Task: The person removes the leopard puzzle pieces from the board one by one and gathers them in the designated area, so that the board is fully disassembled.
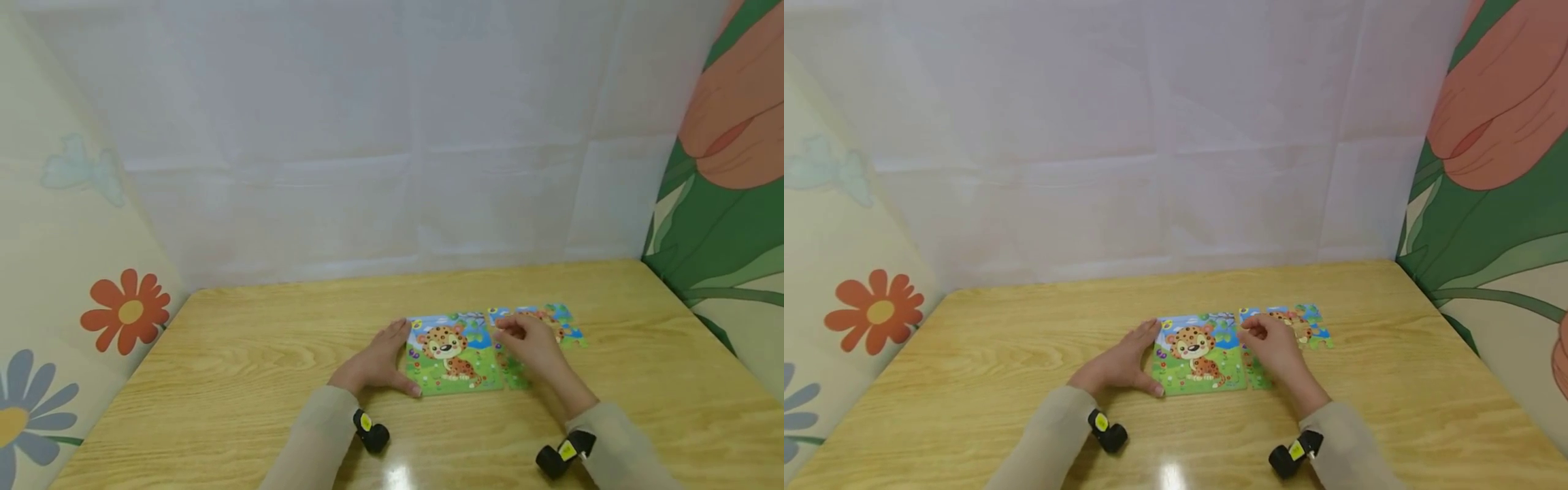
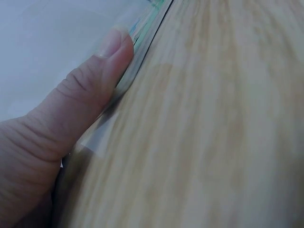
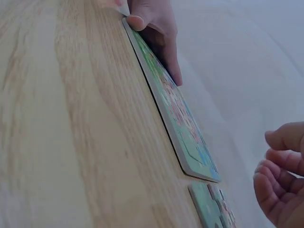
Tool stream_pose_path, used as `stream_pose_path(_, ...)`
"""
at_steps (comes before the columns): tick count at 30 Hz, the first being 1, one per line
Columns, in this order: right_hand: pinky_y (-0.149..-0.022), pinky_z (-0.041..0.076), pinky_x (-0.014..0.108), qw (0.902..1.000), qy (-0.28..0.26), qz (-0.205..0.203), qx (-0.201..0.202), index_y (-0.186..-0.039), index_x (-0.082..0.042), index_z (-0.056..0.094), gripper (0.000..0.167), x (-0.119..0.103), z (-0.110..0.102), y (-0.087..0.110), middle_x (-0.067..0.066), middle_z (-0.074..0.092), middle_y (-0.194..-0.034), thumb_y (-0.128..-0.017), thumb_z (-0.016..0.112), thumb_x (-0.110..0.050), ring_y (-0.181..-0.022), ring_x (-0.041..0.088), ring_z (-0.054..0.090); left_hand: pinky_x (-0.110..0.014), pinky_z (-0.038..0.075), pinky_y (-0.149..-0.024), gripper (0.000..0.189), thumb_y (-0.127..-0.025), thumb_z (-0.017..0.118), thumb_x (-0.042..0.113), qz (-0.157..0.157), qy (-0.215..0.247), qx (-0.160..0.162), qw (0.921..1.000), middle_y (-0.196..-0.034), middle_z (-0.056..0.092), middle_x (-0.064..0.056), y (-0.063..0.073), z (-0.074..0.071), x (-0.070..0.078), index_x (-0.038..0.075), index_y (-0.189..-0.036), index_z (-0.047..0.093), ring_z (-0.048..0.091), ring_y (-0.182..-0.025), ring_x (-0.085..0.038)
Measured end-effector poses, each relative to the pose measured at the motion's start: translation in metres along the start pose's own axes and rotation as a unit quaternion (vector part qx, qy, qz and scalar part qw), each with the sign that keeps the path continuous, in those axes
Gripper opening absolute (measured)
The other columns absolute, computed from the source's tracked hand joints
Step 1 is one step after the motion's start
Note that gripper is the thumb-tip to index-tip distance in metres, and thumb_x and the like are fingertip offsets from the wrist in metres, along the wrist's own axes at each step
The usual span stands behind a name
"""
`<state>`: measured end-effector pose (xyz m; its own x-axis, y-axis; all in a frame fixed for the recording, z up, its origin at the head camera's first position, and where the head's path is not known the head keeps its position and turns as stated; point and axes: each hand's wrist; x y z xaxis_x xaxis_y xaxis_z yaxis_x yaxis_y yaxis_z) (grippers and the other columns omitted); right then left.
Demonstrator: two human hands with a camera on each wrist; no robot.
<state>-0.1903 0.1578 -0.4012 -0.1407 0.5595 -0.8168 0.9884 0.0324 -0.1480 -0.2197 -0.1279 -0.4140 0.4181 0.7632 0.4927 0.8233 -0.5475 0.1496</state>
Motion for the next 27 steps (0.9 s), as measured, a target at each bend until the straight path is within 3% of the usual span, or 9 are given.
stream_pose_path(7,-0.072,0.050,0.027,0.9956,-0.043,-0.045,-0.070,-0.107,0.000,0.063,0.030,0.001,0.012,-0.002,0.012,0.062,-0.098,-0.085,0.068,-0.018,-0.085,0.017,0.056,-0.044,0.005,-0.116,0.124,-0.059,0.083,0.049,-0.001,0.004,0.001,1.0000,-0.155,0.008,-0.016,0.000,0.001,0.000,-0.001,-0.147,0.012,0.005,-0.143,-0.028)
stream_pose_path(16,-0.074,0.050,0.025,0.9777,-0.038,-0.126,-0.164,-0.115,0.002,0.060,0.044,0.002,0.028,-0.002,0.014,0.060,-0.104,-0.079,0.073,-0.021,-0.089,0.021,0.054,-0.045,0.006,-0.116,0.123,-0.059,0.083,0.050,-0.007,0.002,0.003,1.0000,-0.155,0.008,-0.016,-0.001,0.002,0.000,0.000,-0.147,0.013,0.004,-0.143,-0.028)
stream_pose_path(23,-0.066,0.046,0.025,0.9759,-0.006,-0.107,-0.190,-0.114,0.003,0.061,0.048,-0.003,0.036,-0.003,0.009,0.058,-0.093,-0.075,0.077,-0.020,-0.080,0.016,0.050,-0.045,0.007,-0.116,0.123,-0.059,0.083,0.049,-0.010,0.002,0.007,0.9999,-0.155,0.008,-0.016,-0.001,0.001,0.001,0.000,-0.147,0.013,0.005,-0.143,-0.028)
stream_pose_path(27,-0.070,0.045,0.027,0.9749,0.030,-0.099,-0.197,-0.108,-0.001,0.064,0.043,-0.007,0.039,-0.003,0.003,0.056,-0.092,-0.072,0.079,-0.020,-0.082,0.015,0.049,-0.045,0.008,-0.116,0.123,-0.059,0.083,0.050,-0.011,-0.002,0.007,0.9999,-0.155,0.008,-0.016,0.000,0.002,0.002,0.001,-0.147,0.013,0.005,-0.143,-0.028)
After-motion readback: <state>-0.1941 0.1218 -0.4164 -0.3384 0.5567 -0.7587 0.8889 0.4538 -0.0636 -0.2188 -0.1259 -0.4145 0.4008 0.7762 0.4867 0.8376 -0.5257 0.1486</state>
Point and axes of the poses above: each hand's wrist, its own y-axis away from the middle knuckle, its own z-axis out of the palm, x = y × z
